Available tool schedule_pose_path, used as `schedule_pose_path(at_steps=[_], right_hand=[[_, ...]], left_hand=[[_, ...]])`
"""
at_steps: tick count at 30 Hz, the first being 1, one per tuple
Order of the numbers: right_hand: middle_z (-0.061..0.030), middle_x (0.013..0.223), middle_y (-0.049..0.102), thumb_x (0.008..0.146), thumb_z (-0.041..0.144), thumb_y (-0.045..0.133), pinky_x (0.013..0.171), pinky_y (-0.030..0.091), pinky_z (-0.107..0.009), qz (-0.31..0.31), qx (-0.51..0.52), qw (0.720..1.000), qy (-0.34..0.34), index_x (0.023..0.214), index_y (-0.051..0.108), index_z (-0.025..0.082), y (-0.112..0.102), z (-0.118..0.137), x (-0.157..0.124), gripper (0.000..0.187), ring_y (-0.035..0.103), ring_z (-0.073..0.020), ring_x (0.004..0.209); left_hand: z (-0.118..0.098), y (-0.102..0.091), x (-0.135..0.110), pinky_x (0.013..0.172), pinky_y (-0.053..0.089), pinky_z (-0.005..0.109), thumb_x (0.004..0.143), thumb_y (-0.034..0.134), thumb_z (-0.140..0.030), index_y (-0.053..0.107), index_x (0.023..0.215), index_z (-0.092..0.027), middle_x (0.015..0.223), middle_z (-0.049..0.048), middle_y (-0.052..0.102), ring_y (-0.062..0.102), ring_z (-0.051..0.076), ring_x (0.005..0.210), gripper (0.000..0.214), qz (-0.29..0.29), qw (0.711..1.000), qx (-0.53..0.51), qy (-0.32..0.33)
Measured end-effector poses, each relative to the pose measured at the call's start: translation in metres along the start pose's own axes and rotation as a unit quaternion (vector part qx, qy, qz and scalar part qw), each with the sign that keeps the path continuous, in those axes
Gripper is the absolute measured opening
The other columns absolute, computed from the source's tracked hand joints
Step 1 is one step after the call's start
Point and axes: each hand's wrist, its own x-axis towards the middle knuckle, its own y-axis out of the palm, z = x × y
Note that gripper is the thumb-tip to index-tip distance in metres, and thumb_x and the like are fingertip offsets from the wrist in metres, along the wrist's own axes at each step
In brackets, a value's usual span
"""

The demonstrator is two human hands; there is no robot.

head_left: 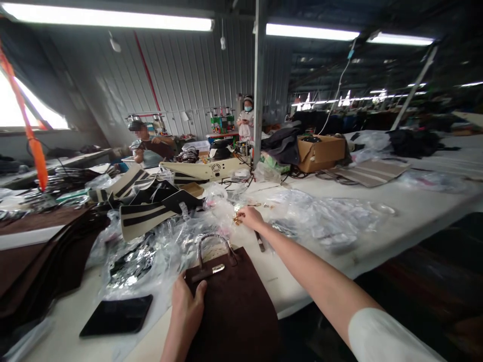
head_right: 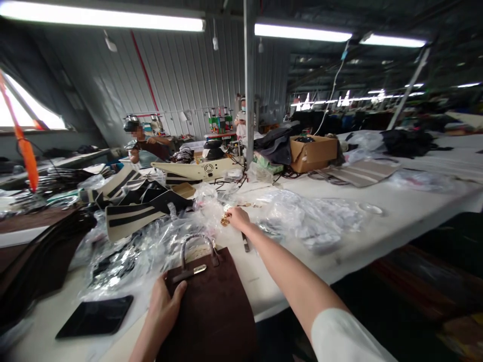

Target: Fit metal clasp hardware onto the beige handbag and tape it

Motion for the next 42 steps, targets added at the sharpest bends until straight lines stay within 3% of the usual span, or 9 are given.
schedule_pose_path(at_steps=[5, 11, 15, 19, 22, 25, 28, 32, 42], right_hand=[[-0.0044, 0.121, 0.084, 0.1, 0.041, 0.08, 0.086, 0.047, -0.025, -0.005, -0.01, 1.0, -0.012, 0.11, 0.09, 0.029, -0.001, -0.003, -0.005, 0.019, 0.073, -0.0219, 0.11], [-0.0091, 0.134, 0.081, 0.102, 0.025, 0.074, 0.097, 0.049, -0.027, -0.023, -0.004, 0.999, -0.023, 0.108, 0.088, 0.024, -0.011, 0.005, -0.012, 0.015, 0.073, -0.0247, 0.12], [-0.0145, 0.126, 0.084, 0.097, 0.015, 0.075, 0.106, 0.051, -0.034, -0.042, 0.023, 0.999, -0.026, 0.102, 0.087, 0.02, -0.032, 0.007, -0.025, 0.014, 0.075, -0.0313, 0.122], [-0.0111, 0.125, 0.084, 0.104, 0.022, 0.068, 0.105, 0.054, -0.034, -0.092, 0.071, 0.993, -0.034, 0.115, 0.084, 0.021, -0.053, 0.027, -0.068, 0.02, 0.077, -0.0274, 0.118], [-0.0083, 0.122, 0.084, 0.108, 0.041, 0.069, 0.099, 0.059, -0.033, -0.096, 0.251, 0.961, -0.067, 0.122, 0.081, 0.021, -0.046, 0.056, -0.13, 0.027, 0.078, -0.0243, 0.111], [-0.0081, 0.113, 0.084, 0.098, 0.054, 0.083, 0.093, 0.061, -0.037, -0.036, 0.467, 0.882, -0.054, 0.115, 0.083, 0.021, -0.028, 0.082, -0.195, 0.036, 0.078, -0.026, 0.102], [-0.0078, 0.112, 0.084, 0.093, 0.055, 0.088, 0.095, 0.062, -0.038, 0.014, 0.528, 0.849, 0.001, 0.114, 0.084, 0.022, -0.009, 0.095, -0.234, 0.04, 0.077, -0.0266, 0.103], [-0.0076, 0.112, 0.083, 0.092, 0.053, 0.09, 0.098, 0.061, -0.039, 0.035, 0.541, 0.84, 0.002, 0.113, 0.083, 0.022, 0.008, 0.095, -0.242, 0.038, 0.077, -0.0268, 0.106], [-0.0072, 0.106, 0.082, 0.093, 0.054, 0.089, 0.09, 0.062, -0.037, 0.028, 0.526, 0.85, -0.005, 0.111, 0.082, 0.021, 0.005, 0.092, -0.242, 0.039, 0.076, -0.0251, 0.098]], left_hand=[[0.0, 0.005, -0.002, 0.122, 0.051, 0.061, 0.101, 0.054, -0.05, 0.048, 0.151, 0.002, 0.143, 0.033, 0.062, 0.063, 0.047, 0.139, 0.072, -0.006, 0.999, 0.031, -0.011], [-0.003, -0.001, -0.006, 0.119, 0.053, 0.059, 0.105, 0.051, -0.048, 0.053, 0.148, 0.004, 0.136, 0.0326, 0.065, 0.065, 0.047, 0.137, 0.067, -0.001, 0.998, 0.064, 0.025], [-0.014, -0.009, -0.008, 0.12, 0.052, 0.058, 0.109, 0.055, -0.046, 0.046, 0.156, 0.004, 0.144, 0.0344, 0.061, 0.063, 0.047, 0.14, 0.07, -0.006, 0.991, 0.131, 0.024], [-0.03, -0.016, -0.016, 0.12, 0.05, 0.064, 0.109, 0.057, -0.042, 0.043, 0.162, -0.004, 0.157, 0.0324, 0.052, 0.056, 0.049, 0.147, 0.066, -0.032, 0.987, 0.151, 0.038], [-0.048, -0.03, -0.028, 0.12, 0.048, 0.069, 0.107, 0.054, -0.035, 0.054, 0.153, -0.011, 0.158, 0.0277, 0.054, 0.054, 0.049, 0.147, 0.052, -0.043, 0.991, 0.11, 0.07], [-0.071, -0.05, -0.033, 0.122, 0.049, 0.063, 0.099, 0.063, -0.034, 0.064, 0.139, -0.013, 0.146, 0.0236, 0.063, 0.061, 0.042, 0.139, 0.045, 0.008, 0.994, -0.013, 0.11], [-0.087, -0.059, -0.026, 0.114, 0.058, 0.05, 0.095, 0.071, -0.039, 0.067, 0.136, -0.017, 0.135, 0.0162, 0.073, 0.071, 0.033, 0.125, 0.047, 0.133, 0.972, -0.18, 0.078], [-0.09, -0.046, -0.019, 0.108, 0.061, 0.044, 0.092, 0.077, -0.037, 0.074, 0.131, -0.018, 0.13, 0.0134, 0.08, 0.077, 0.03, 0.117, 0.044, 0.212, 0.933, -0.288, 0.047], [-0.087, -0.034, -0.024, 0.08, 0.06, 0.033, 0.096, 0.082, -0.045, 0.087, 0.12, -0.018, 0.096, 0.0057, 0.084, 0.072, 0.023, 0.083, 0.037, 0.28, 0.903, -0.324, 0.036]])
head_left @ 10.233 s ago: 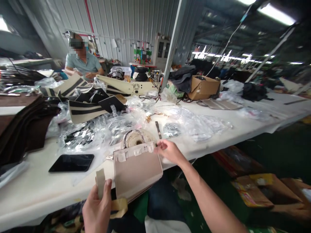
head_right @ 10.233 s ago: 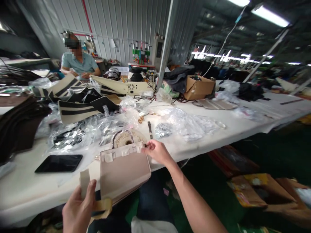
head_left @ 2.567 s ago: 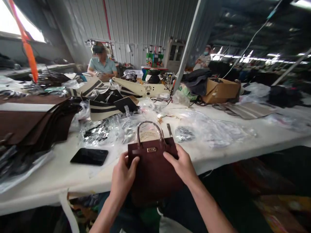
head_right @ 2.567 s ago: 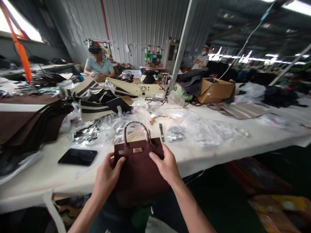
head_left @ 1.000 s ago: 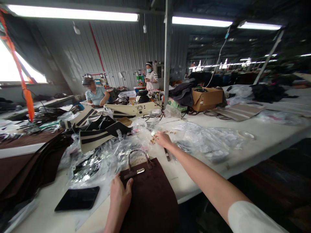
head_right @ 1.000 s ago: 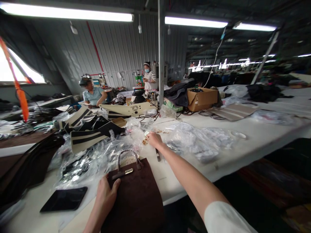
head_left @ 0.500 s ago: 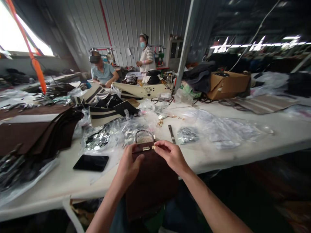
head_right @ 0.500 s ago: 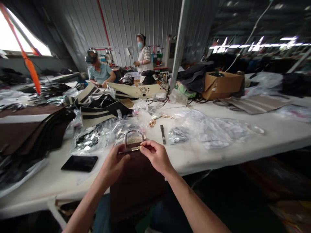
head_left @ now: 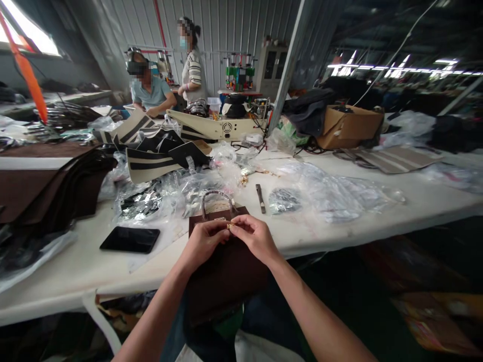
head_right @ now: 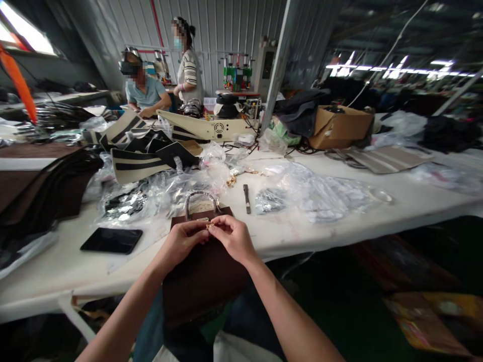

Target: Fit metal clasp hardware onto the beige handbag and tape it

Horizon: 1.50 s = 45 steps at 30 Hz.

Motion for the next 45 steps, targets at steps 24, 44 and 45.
schedule_pose_path(at_steps=[24, 44, 45], right_hand=[[-0.0085, 0.123, 0.083, 0.107, 0.026, 0.071, 0.101, 0.067, -0.037, 0.02, -0.142, 0.98, -0.141, 0.116, 0.088, 0.026, 0.008, -0.006, -0.005, 0.019, 0.08, -0.025, 0.114], [-0.0083, 0.105, 0.078, 0.116, 0.026, 0.06, 0.088, 0.06, -0.036, 0.148, -0.314, 0.913, -0.212, 0.108, 0.08, 0.022, -0.017, 0.026, 0.023, 0.022, 0.075, -0.0229, 0.097], [-0.0086, 0.106, 0.078, 0.116, 0.025, 0.058, 0.088, 0.059, -0.036, 0.156, -0.32, 0.909, -0.218, 0.109, 0.079, 0.022, -0.018, 0.025, 0.024, 0.022, 0.075, -0.0231, 0.098]], left_hand=[[0.016, 0.009, 0.003, 0.074, 0.058, 0.031, 0.092, 0.08, -0.036, 0.086, 0.117, -0.015, 0.096, 0.0074, 0.083, 0.072, 0.021, 0.075, 0.034, -0.056, 0.998, -0.009, 0.004], [0.019, 0.006, 0.005, 0.061, 0.047, 0.027, 0.098, 0.066, -0.034, 0.086, 0.118, -0.015, 0.077, 0.0021, 0.071, 0.062, 0.017, 0.063, 0.033, 0.002, 0.999, 0.039, 0.004], [0.019, 0.006, 0.004, 0.061, 0.048, 0.027, 0.098, 0.066, -0.034, 0.086, 0.118, -0.015, 0.077, 0.002, 0.07, 0.062, 0.017, 0.063, 0.034, 0.005, 0.999, 0.037, 0.004]])
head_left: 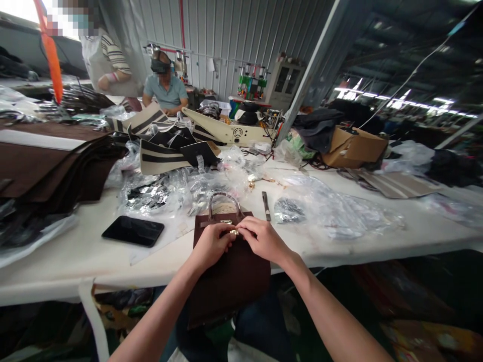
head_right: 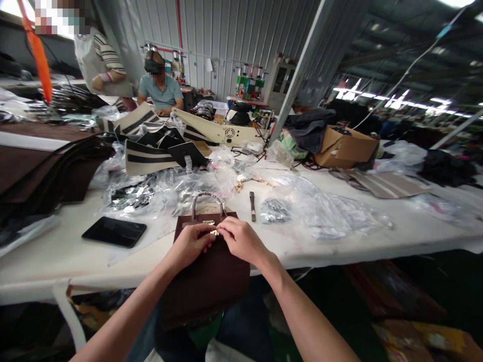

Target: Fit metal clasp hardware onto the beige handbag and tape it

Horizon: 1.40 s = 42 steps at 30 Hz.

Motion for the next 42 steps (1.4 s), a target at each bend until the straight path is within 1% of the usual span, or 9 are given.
schedule_pose_path(at_steps=[4, 8, 13, 17, 24, 29, 33, 38, 42], right_hand=[[-0.0084, 0.11, 0.076, 0.117, 0.021, 0.054, 0.088, 0.059, -0.035, 0.026, -0.042, 0.998, -0.038, 0.113, 0.074, 0.023, -0.003, -0.006, -0.001, 0.02, 0.075, -0.0224, 0.098], [-0.009, 0.111, 0.074, 0.119, 0.019, 0.049, 0.081, 0.056, -0.034, 0.034, -0.145, 0.985, -0.081, 0.115, 0.069, 0.022, 0.001, -0.01, -0.003, 0.021, 0.073, -0.0219, 0.095], [-0.0099, 0.107, 0.072, 0.118, 0.017, 0.043, 0.075, 0.051, -0.035, 0.015, -0.218, 0.974, -0.061, 0.112, 0.065, 0.02, 0.014, -0.009, -0.006, 0.022, 0.071, -0.0235, 0.091], [-0.0096, 0.106, 0.071, 0.119, 0.021, 0.043, 0.077, 0.051, -0.035, 0.014, -0.211, 0.977, -0.026, 0.113, 0.064, 0.021, 0.018, -0.006, -0.005, 0.022, 0.07, -0.0241, 0.093], [-0.0072, 0.105, 0.072, 0.115, 0.015, 0.049, 0.079, 0.05, -0.033, 0.029, -0.152, 0.988, 0.025, 0.109, 0.064, 0.023, 0.013, -0.003, -0.001, 0.018, 0.07, -0.0233, 0.096], [-0.0057, 0.102, 0.072, 0.116, 0.019, 0.051, 0.085, 0.052, -0.033, 0.008, -0.073, 0.996, 0.041, 0.104, 0.066, 0.024, 0.007, 0.006, -0.002, 0.019, 0.071, -0.022, 0.094], [-0.0041, 0.1, 0.072, 0.118, 0.027, 0.053, 0.083, 0.054, -0.031, -0.012, -0.007, 0.999, 0.043, 0.103, 0.069, 0.025, 0.008, 0.007, -0.006, 0.022, 0.073, -0.0207, 0.092], [-0.003, 0.095, 0.073, 0.118, 0.031, 0.051, 0.077, 0.053, -0.033, -0.028, -0.052, 0.997, 0.043, 0.101, 0.071, 0.026, 0.016, 0.0, -0.005, 0.026, 0.075, -0.0215, 0.086], [-0.0037, 0.093, 0.074, 0.118, 0.031, 0.046, 0.072, 0.053, -0.034, -0.032, -0.108, 0.993, 0.04, 0.096, 0.07, 0.027, 0.024, -0.004, -0.007, 0.033, 0.077, -0.0223, 0.083]], left_hand=[[0.001, 0.0, -0.002, 0.061, 0.048, 0.027, 0.098, 0.067, -0.035, 0.085, 0.119, -0.016, 0.078, 0.0014, 0.07, 0.062, 0.018, 0.065, 0.034, 0.007, 1.0, 0.002, 0.001], [0.003, 0.001, -0.001, 0.062, 0.048, 0.028, 0.097, 0.067, -0.034, 0.085, 0.122, -0.016, 0.079, 0.002, 0.071, 0.063, 0.019, 0.067, 0.036, 0.008, 1.0, 0.005, -0.001], [-0.006, 0.002, -0.002, 0.065, 0.046, 0.029, 0.095, 0.065, -0.029, 0.087, 0.112, -0.015, 0.073, 0.002, 0.069, 0.06, 0.019, 0.066, 0.032, -0.006, 0.999, 0.029, 0.015], [-0.011, 0.002, -0.003, 0.066, 0.044, 0.029, 0.095, 0.063, -0.027, 0.087, 0.098, -0.016, 0.071, 0.0016, 0.067, 0.057, 0.018, 0.065, 0.026, -0.009, 0.999, 0.042, 0.03], [-0.01, 0.003, -0.004, 0.067, 0.041, 0.028, 0.096, 0.062, -0.026, 0.084, 0.09, -0.016, 0.071, 0.0013, 0.067, 0.056, 0.018, 0.066, 0.024, -0.01, 0.998, 0.04, 0.038], [-0.019, 0.005, -0.009, 0.067, 0.041, 0.029, 0.094, 0.062, -0.027, 0.085, 0.095, -0.016, 0.072, 0.0017, 0.067, 0.056, 0.018, 0.067, 0.026, -0.019, 0.999, 0.029, 0.034], [-0.011, 0.007, -0.005, 0.061, 0.038, 0.029, 0.093, 0.061, -0.03, 0.084, 0.096, -0.016, 0.071, 0.0005, 0.064, 0.055, 0.018, 0.064, 0.028, -0.003, 1.0, 0.008, -0.002], [0.008, 0.007, 0.006, 0.057, 0.035, 0.03, 0.085, 0.062, -0.031, 0.083, 0.094, -0.015, 0.068, -0.0001, 0.06, 0.052, 0.017, 0.06, 0.028, 0.015, 1.0, -0.001, -0.018], [0.012, 0.013, 0.004, 0.061, 0.034, 0.032, 0.081, 0.062, -0.03, 0.079, 0.081, -0.016, 0.068, 0.0015, 0.059, 0.053, 0.019, 0.066, 0.022, -0.02, 1.0, -0.005, 0.001]])
